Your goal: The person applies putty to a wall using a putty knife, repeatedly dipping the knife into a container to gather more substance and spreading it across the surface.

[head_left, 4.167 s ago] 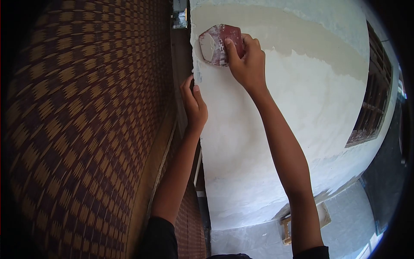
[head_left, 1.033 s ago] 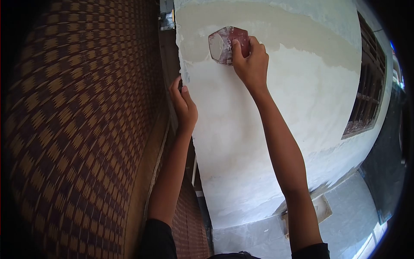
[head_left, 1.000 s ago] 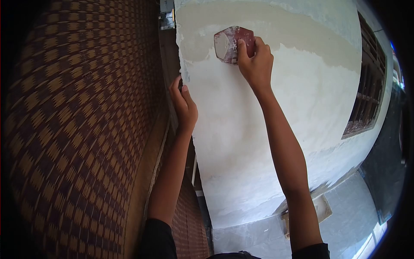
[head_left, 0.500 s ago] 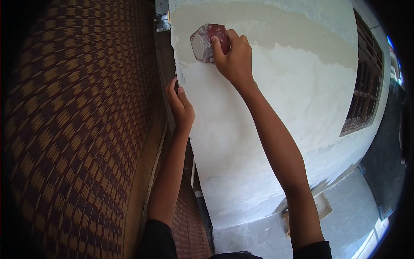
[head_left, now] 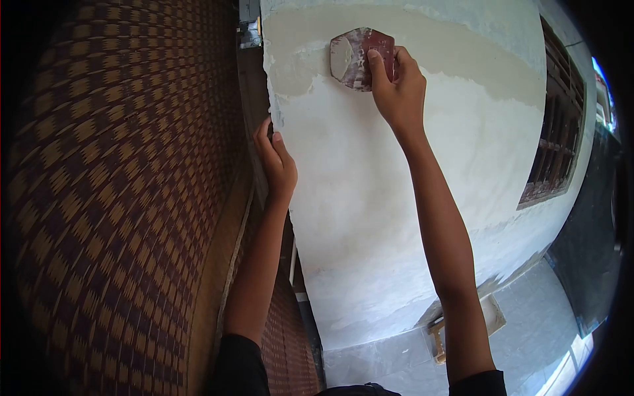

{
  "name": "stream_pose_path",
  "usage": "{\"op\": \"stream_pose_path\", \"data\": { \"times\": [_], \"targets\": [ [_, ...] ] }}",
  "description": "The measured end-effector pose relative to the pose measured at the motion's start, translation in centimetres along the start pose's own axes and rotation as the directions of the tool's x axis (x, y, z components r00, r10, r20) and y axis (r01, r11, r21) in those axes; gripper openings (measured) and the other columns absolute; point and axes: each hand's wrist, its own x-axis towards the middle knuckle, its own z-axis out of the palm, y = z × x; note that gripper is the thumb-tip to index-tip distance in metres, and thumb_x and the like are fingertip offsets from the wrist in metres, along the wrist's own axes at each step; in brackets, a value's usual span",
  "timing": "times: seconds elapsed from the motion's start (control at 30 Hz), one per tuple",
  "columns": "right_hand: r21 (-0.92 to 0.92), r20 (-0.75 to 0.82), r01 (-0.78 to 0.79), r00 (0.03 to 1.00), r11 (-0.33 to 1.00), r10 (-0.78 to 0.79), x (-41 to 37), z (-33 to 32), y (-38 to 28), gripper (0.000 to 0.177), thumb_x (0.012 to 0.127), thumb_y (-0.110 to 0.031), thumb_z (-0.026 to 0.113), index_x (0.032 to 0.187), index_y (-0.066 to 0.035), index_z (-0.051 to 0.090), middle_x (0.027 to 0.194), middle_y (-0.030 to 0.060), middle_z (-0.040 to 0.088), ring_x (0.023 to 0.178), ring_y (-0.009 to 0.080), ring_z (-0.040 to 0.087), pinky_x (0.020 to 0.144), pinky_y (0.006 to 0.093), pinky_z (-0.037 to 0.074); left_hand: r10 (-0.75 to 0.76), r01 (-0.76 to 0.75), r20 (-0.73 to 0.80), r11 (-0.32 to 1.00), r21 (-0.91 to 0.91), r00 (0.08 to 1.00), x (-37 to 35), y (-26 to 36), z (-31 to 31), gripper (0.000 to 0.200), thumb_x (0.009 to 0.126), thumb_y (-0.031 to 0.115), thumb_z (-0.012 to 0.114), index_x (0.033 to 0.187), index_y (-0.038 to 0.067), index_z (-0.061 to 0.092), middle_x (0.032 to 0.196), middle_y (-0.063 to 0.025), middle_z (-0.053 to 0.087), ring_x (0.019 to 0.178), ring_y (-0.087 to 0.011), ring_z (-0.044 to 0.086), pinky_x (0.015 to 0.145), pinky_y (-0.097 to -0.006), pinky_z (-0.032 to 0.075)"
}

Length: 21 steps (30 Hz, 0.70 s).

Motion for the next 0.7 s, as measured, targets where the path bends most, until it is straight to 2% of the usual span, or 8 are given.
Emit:
{"op": "stream_pose_path", "data": {
  "times": [0.13,0.3,0.4,0.47,0.5,0.57,0.67,0.7],
  "targets": [
    [-0.051,0.048,0.162,0.986,0.985,-0.160,-0.3,3.9,-0.6,0.025,0.088,-0.027,0.065,0.093,-0.002,0.064,0.074,0.0117,0.064,0.077,0.0288,0.054,0.073,0.0418,0.045,-0.006,0.006,0.003,1.000,0.009,1.000,0.0,-0.2,0.0,0.034,0.105,0.014,0.038,0.135,-0.002,0.042,0.127,-0.0205,0.047,0.116,-0.0323,0.050,0.098,-0.0434,0.041],
    [-0.225,-0.015,0.016,1.000,0.974,-0.020,0.8,1.2,1.7,0.026,0.087,-0.027,0.065,0.091,-0.002,0.065,0.074,0.0100,0.065,0.077,0.0268,0.055,0.071,0.0411,0.046,0.003,-0.003,0.005,1.000,0.005,1.000,0.0,-0.2,-0.2,0.034,0.105,0.013,0.037,0.135,-0.002,0.042,0.127,-0.0209,0.047,0.116,-0.0325,0.050,0.099,-0.0437,0.041],
    [-0.196,-0.061,-0.065,0.997,0.978,0.054,1.0,-1.2,2.4,0.026,0.088,-0.027,0.065,0.092,-0.001,0.066,0.078,0.0121,0.067,0.079,0.0271,0.057,0.072,0.0416,0.048,-0.001,0.001,-0.002,1.000,0.008,1.000,-0.1,-0.1,0.0,0.034,0.105,0.013,0.037,0.135,-0.002,0.042,0.128,-0.0211,0.047,0.116,-0.0328,0.050,0.099,-0.0436,0.041],
    [-0.017,-0.061,-0.083,0.995,0.996,0.082,0.8,-2.0,2.0,0.028,0.090,-0.028,0.065,0.094,-0.001,0.065,0.082,0.0150,0.067,0.082,0.0278,0.058,0.073,0.0415,0.048,0.004,-0.004,-0.011,1.000,0.010,1.000,-0.1,-0.1,0.2,0.034,0.105,0.013,0.037,0.135,-0.002,0.042,0.128,-0.0212,0.047,0.116,-0.0331,0.050,0.098,-0.0434,0.041],
    [-0.015,-0.062,-0.080,0.995,0.997,0.079,0.7,-1.8,1.8,0.028,0.090,-0.028,0.065,0.094,-0.001,0.065,0.082,0.0150,0.067,0.082,0.0278,0.058,0.073,0.0415,0.048,-0.003,0.003,-0.012,1.000,0.005,1.000,-0.1,-0.1,0.2,0.034,0.105,0.013,0.037,0.135,-0.002,0.042,0.128,-0.0214,0.047,0.116,-0.0333,0.050,0.098,-0.0433,0.041],
    [0.022,-0.011,0.004,1.000,1.000,-0.003,0.3,-0.4,0.5,0.029,0.092,-0.030,0.064,0.094,-0.001,0.065,0.084,0.0176,0.067,0.085,0.0287,0.060,0.074,0.0417,0.049,-0.007,0.007,-0.013,1.000,0.003,1.000,-0.1,-0.1,0.1,0.034,0.105,0.013,0.037,0.135,-0.002,0.042,0.128,-0.0216,0.046,0.116,-0.0335,0.050,0.098,-0.0432,0.041],
    [0.043,0.087,0.076,0.993,0.996,-0.079,-0.2,2.7,-1.4,0.028,0.091,-0.028,0.066,0.095,-0.001,0.064,0.073,0.0145,0.061,0.077,0.0291,0.054,0.068,0.0403,0.046,-0.009,0.009,-0.005,1.000,-0.001,1.000,-0.2,-0.1,0.1,0.034,0.105,0.013,0.037,0.135,-0.002,0.042,0.127,-0.0221,0.046,0.116,-0.0337,0.050,0.098,-0.0437,0.041],
    [0.040,0.098,0.121,0.987,0.992,-0.124,-0.3,3.7,-1.8,0.026,0.091,-0.026,0.065,0.095,0.000,0.064,0.072,0.0147,0.060,0.078,0.0294,0.054,0.069,0.0409,0.046,0.002,-0.002,-0.008,1.000,0.007,1.000,-0.2,-0.1,0.1,0.034,0.105,0.013,0.037,0.135,-0.003,0.042,0.127,-0.0223,0.047,0.115,-0.0337,0.050,0.098,-0.0439,0.041]
  ]
}}
